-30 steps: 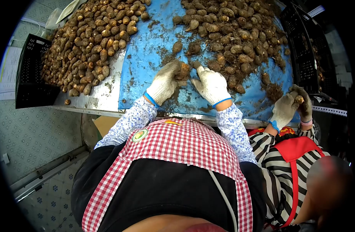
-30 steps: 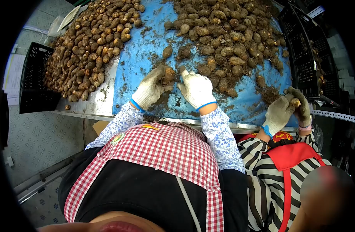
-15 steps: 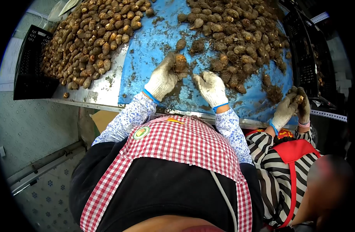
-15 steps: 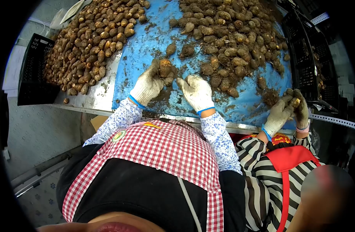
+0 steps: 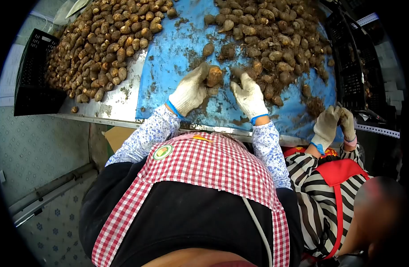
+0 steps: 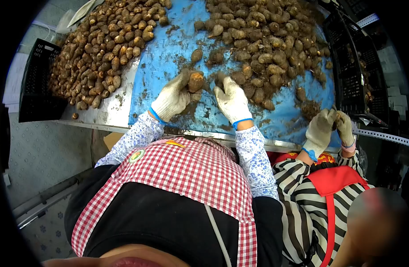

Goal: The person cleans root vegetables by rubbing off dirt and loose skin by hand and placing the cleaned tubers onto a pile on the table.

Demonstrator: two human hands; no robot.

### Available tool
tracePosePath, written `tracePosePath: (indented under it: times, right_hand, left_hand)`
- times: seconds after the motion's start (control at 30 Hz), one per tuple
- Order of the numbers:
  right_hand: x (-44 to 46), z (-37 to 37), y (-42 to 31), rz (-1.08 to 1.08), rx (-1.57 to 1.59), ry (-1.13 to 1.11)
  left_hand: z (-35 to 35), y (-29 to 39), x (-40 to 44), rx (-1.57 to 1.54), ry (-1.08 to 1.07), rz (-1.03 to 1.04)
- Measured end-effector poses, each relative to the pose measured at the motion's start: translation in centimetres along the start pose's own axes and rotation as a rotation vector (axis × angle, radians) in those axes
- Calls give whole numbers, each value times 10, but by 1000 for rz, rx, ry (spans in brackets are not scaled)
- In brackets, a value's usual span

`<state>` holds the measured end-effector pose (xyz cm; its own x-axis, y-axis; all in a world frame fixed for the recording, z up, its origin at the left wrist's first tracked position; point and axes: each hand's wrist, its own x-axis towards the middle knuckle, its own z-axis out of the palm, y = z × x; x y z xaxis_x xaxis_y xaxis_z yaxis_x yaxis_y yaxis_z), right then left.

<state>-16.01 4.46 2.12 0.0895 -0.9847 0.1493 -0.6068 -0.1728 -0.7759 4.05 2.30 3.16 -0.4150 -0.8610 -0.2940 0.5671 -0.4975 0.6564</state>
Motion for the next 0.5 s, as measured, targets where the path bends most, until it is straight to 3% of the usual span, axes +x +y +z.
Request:
tracePosePath:
  times: [0.13,0.23,0.27,0.33,0.37,0.4,0.5]
  right_hand:
    - [1,-17,-24,-70,156,-125]
    - [2,-12,-21,-7,217,-198]
    - [2,-15,-27,60,313,-203]
    - [1,-20,-42,153,396,-120]
    - [-1,-13,-35,162,601,-65]
    - [-2,-11,-30,121,533,-28]
    - [-3,-8,-29,114,496,-13]
  left_hand:
    - [1,3,9,405,19,-100]
    - [15,3,10,1137,48,288]
    - [26,13,7,799,103,-33]
    - [23,17,7,604,32,-8]
    - [20,19,6,509,-2,2]
    - [16,20,6,297,-112,30]
    - [27,13,3,824,-67,197]
